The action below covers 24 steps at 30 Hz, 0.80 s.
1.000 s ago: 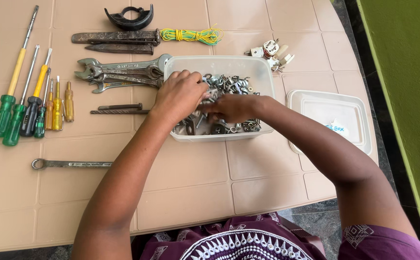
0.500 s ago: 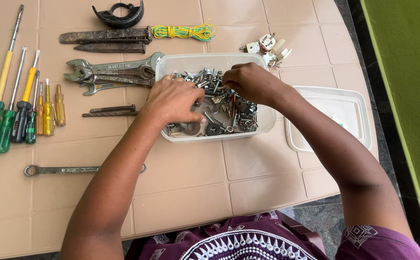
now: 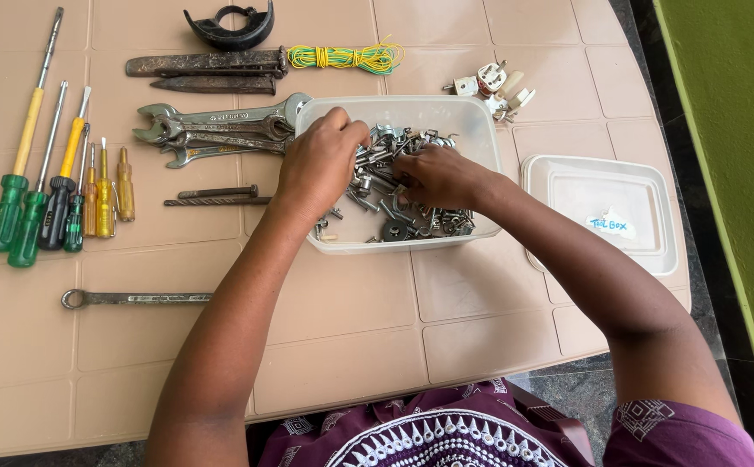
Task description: The person opens a plastic toolbox and removes various tools and hardware items one by one, placing them on the table. The items include screwdrivers, pliers, a hammer, a knife, a wrench, and electrical plugs. The person arranges the tools in rows on the table.
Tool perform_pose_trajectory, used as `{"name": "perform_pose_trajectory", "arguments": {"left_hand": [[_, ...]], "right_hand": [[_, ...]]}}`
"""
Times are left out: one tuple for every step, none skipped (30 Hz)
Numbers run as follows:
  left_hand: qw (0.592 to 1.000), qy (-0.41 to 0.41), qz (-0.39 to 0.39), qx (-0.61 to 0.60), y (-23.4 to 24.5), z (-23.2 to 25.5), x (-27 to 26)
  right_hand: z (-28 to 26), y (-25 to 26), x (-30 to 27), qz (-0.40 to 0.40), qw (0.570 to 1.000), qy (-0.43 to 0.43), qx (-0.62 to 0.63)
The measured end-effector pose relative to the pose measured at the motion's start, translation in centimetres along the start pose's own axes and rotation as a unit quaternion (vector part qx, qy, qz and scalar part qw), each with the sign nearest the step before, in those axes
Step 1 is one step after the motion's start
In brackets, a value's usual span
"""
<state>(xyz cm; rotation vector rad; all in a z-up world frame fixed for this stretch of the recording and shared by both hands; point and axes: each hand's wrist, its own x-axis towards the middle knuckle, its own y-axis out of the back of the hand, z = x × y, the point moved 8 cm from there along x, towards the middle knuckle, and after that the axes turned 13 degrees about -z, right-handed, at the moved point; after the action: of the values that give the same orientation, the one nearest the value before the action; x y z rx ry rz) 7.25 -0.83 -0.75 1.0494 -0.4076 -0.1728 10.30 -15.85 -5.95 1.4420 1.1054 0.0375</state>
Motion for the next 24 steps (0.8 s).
{"name": "perform_pose_trajectory", "arguments": {"left_hand": [[0.999,0.002,0.023,-0.026,0.3,-0.2,-0.1],[0.998,0.004,0.034,-0.048,0.5,-0.5,-0.1],[0.997,0.005,0.044,-0.07,0.7,-0.7,-0.1],[0.994,0.006,0.053,-0.091,0.8,-0.9,-0.2],[0.994,0.004,0.057,-0.094,0.9,-1.0,-0.1],[0.993,0.002,0.061,-0.097,0.9,-1.1,-0.1],[0.993,0.0,0.065,-0.1,0.9,-1.1,-0.1],[0.994,-0.001,0.06,-0.09,0.7,-1.1,0.0],[0.995,-0.002,0.055,-0.079,0.6,-1.0,0.1],[0.996,-0.004,0.05,-0.068,0.6,-0.9,0.1],[0.997,-0.005,0.04,-0.061,0.4,-0.7,0.1],[0.998,-0.007,0.033,-0.053,0.5,-0.5,0.2],[0.999,-0.009,0.026,-0.045,0.6,-0.3,0.3],[0.998,-0.002,0.016,-0.053,0.7,-0.2,0.2],[0.998,0.004,0.005,-0.06,0.8,-0.2,0.3],[0.998,0.011,-0.007,-0.068,0.8,-0.2,0.1],[0.997,-0.028,0.007,-0.077,1.4,0.5,0.0],[0.994,-0.066,0.019,-0.085,1.9,1.1,-0.1],[0.99,-0.104,0.03,-0.093,2.5,1.6,-0.3],[0.984,-0.126,0.04,-0.115,3.2,1.7,-0.3],[0.978,-0.148,0.05,-0.138,3.9,1.8,-0.4],[0.971,-0.167,0.061,-0.158,4.8,1.6,-0.6],[0.969,-0.14,0.065,-0.192,5.6,0.5,-0.6],[0.966,-0.109,0.068,-0.224,6.5,-0.9,-1.1]], "right_hand": [[0.4,-0.4,0.0,-0.026,0.999,-0.021,0.004],[0.2,-0.3,-0.1,-0.005,1.0,-0.022,-0.013],[0.1,-0.3,-0.2,0.016,0.999,-0.022,-0.03],[-0.1,-0.4,-0.2,0.038,0.998,-0.021,-0.045],[0.0,-0.7,0.1,0.042,0.997,-0.032,-0.054],[0.1,-1.0,0.4,0.046,0.996,-0.043,-0.062],[0.1,-1.2,0.7,0.05,0.995,-0.054,-0.07],[0.4,-1.6,1.0,0.034,0.995,-0.063,-0.066],[0.6,-1.8,1.2,0.019,0.995,-0.072,-0.061],[0.6,-2.1,1.3,0.005,0.995,-0.081,-0.056],[0.5,-2.1,1.1,-0.001,0.996,-0.079,-0.043],[0.3,-1.7,0.7,-0.006,0.996,-0.078,-0.033],[-0.1,-1.3,0.2,-0.01,0.997,-0.077,-0.022],[-0.3,-0.4,-0.6,0.015,0.996,-0.088,-0.03],[-0.5,0.8,-1.7,0.039,0.994,-0.099,-0.037],[-0.8,1.8,-2.8,0.063,0.991,-0.11,-0.043],[-1.2,3.4,-4.2,0.111,0.988,-0.107,-0.029],[-1.5,5.1,-5.5,0.157,0.982,-0.105,-0.013],[-1.5,6.2,-6.5,0.158,0.98,-0.119,-0.004],[-1.6,7.2,-7.3,0.159,0.978,-0.133,0.003],[-2.9,8.2,-8.0,0.198,0.975,-0.1,-0.009],[-4.2,9.1,-8.5,0.235,0.97,-0.063,-0.023],[-5.6,9.9,-8.7,0.271,0.961,-0.026,-0.037],[-7.2,10.4,-8.3,0.301,0.953,0.026,-0.034]]}}
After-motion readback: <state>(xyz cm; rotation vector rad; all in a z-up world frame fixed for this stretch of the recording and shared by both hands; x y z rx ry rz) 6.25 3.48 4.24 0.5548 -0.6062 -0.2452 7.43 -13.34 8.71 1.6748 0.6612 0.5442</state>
